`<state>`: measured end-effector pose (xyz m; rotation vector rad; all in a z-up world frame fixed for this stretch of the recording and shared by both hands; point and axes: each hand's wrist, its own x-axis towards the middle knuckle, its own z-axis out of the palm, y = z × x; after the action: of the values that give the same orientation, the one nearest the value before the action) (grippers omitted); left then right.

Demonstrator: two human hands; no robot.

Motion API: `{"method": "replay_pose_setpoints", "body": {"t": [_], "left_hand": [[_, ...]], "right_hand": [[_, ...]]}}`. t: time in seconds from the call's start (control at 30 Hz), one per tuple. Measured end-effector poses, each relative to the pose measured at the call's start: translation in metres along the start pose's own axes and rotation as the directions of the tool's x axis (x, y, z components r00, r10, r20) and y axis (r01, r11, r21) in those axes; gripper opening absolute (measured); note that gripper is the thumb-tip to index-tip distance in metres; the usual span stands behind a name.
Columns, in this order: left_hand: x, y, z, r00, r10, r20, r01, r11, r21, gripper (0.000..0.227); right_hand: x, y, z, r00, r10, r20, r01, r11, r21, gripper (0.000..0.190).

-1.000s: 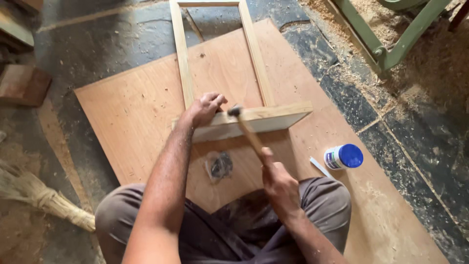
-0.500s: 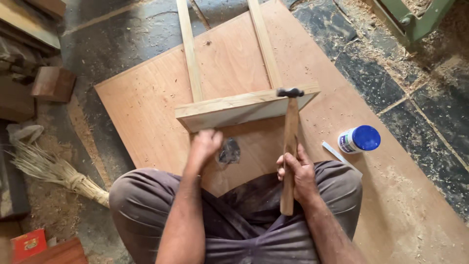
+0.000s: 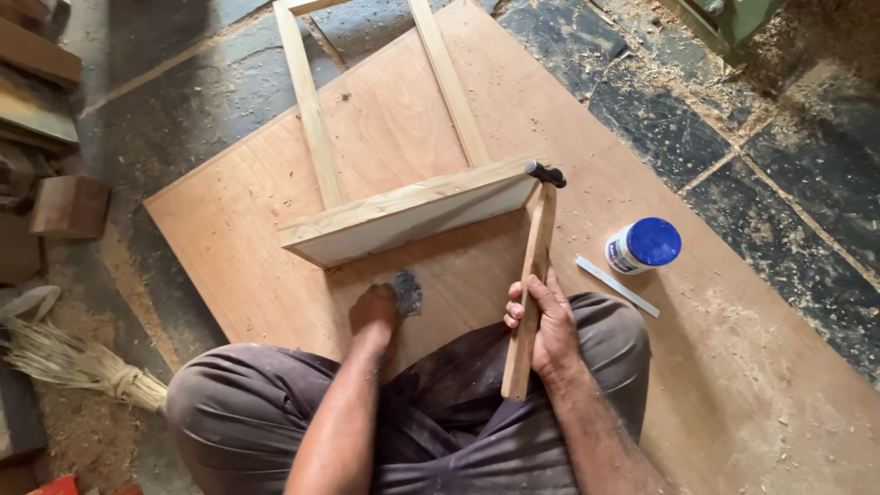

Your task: The person applies glue to the edges of a wooden board using a small spatula, aligns it with a frame, and secures it by driving nails into the corners with a hammer.

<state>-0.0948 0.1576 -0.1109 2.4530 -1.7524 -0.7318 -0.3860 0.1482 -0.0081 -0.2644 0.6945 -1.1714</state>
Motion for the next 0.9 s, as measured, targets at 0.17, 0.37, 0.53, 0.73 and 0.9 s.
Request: {"method": "replay_pose_setpoints", "body": {"t": [0.17, 0.37, 0.53, 0.73, 0.9], "left_hand": [[0.01, -0.038, 0.028, 0.989, 0.003, -0.145, -0.004, 1.0, -0.009, 0.02], [-0.006, -0.025, -0.021, 0.977, 0.076, -0.201, -0.126, 0.96, -0.251, 0.023], [-0.047, 0.066, -0.11, 0.987, 0.023, -0.159, -0.12, 0.764, -0.634, 0.025], [-0.031, 0.144, -0.132, 0.915, 0.212, -0.344, -0.387, 0.707, -0.592, 0.016], [0.03, 0.194, -0.129, 0.727, 0.41, -0.551, -0.662, 0.631, -0.404, 0.012]], "right_hand": [[-0.001, -0.001, -0.002, 1.0, -0.02, 0.004, 0.02, 1.0, 0.016, 0.029], [-0.005, -0.006, 0.007, 0.991, -0.128, -0.047, 0.128, 0.992, -0.005, 0.044], [-0.008, -0.009, 0.013, 0.981, -0.183, -0.071, 0.181, 0.983, -0.031, 0.046], [-0.017, -0.018, 0.03, 0.974, -0.19, -0.124, 0.176, 0.978, -0.115, 0.051], [-0.036, -0.042, 0.036, 0.962, -0.197, -0.188, 0.158, 0.966, -0.207, 0.058]]}}
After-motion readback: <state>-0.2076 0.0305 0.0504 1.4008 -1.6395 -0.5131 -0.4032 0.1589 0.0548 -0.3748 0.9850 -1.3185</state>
